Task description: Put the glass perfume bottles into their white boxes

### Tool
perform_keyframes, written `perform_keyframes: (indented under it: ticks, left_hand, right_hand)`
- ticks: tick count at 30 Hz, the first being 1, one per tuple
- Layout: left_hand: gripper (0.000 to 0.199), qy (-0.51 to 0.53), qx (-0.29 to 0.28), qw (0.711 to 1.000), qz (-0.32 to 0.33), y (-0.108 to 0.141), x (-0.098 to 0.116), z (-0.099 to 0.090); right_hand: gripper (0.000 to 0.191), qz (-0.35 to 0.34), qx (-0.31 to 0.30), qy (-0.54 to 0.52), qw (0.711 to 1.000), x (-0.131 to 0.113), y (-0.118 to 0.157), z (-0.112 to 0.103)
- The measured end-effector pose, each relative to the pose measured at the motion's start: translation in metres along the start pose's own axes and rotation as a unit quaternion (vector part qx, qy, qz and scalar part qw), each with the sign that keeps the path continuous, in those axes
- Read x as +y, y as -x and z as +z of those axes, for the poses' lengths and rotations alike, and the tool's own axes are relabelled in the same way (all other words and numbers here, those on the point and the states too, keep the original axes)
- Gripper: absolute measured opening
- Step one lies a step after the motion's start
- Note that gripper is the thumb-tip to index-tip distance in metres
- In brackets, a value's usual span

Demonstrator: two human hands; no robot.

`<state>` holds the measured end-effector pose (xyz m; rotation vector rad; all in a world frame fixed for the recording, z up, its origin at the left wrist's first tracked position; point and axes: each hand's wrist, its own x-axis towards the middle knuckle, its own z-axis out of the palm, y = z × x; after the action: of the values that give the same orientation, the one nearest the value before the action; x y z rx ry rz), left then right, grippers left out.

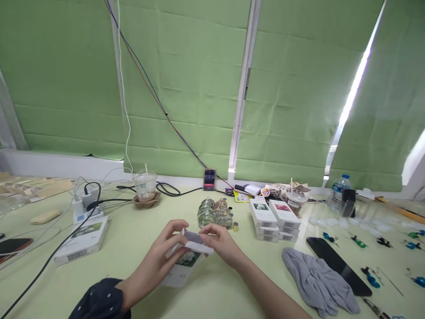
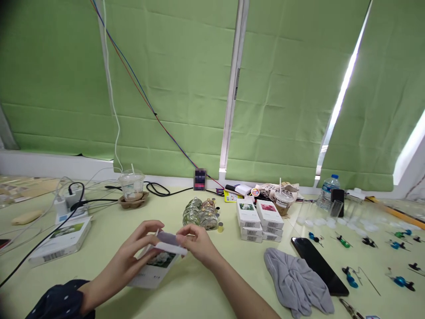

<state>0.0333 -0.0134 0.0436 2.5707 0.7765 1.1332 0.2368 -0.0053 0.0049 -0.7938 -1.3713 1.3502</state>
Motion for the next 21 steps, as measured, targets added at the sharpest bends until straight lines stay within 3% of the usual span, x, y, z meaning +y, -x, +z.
perform_keyframes:
  ticks: [4, 7, 10, 12, 17, 21]
  left_hand:
    - [0.013, 0.039, 0.118, 0.989, -0.076, -0.004, -0.005, -0.005]
    - [0.018, 0.078, 0.204, 0.966, -0.139, -0.007, -0.01, -0.007]
    - [0.024, 0.065, 0.262, 0.947, -0.174, -0.008, -0.016, -0.009]
    - [0.027, 0.072, 0.262, 0.945, -0.18, -0.007, -0.02, -0.01]
    - [0.036, 0.116, 0.179, 0.967, -0.137, -0.007, -0.015, -0.015]
    - [0.048, -0.064, 0.145, 0.984, -0.087, -0.01, -0.021, -0.035]
  right_hand:
    - [0.066, -0.024, -0.026, -0.079, 0.996, -0.002, 0.0, 0.0]
    - [0.077, 0.007, -0.042, -0.01, 0.999, 0.001, 0.002, 0.004]
    - [0.071, 0.056, -0.052, 0.023, 0.997, 0.004, 0.005, 0.009]
    - [0.065, 0.067, -0.048, 0.008, 0.997, 0.001, 0.008, 0.01]
    - [0.055, 0.025, 0.015, -0.026, 0.999, -0.022, 0.026, -0.006]
    - [0.047, -0.007, 0.133, -0.035, 0.99, -0.048, 0.049, -0.045]
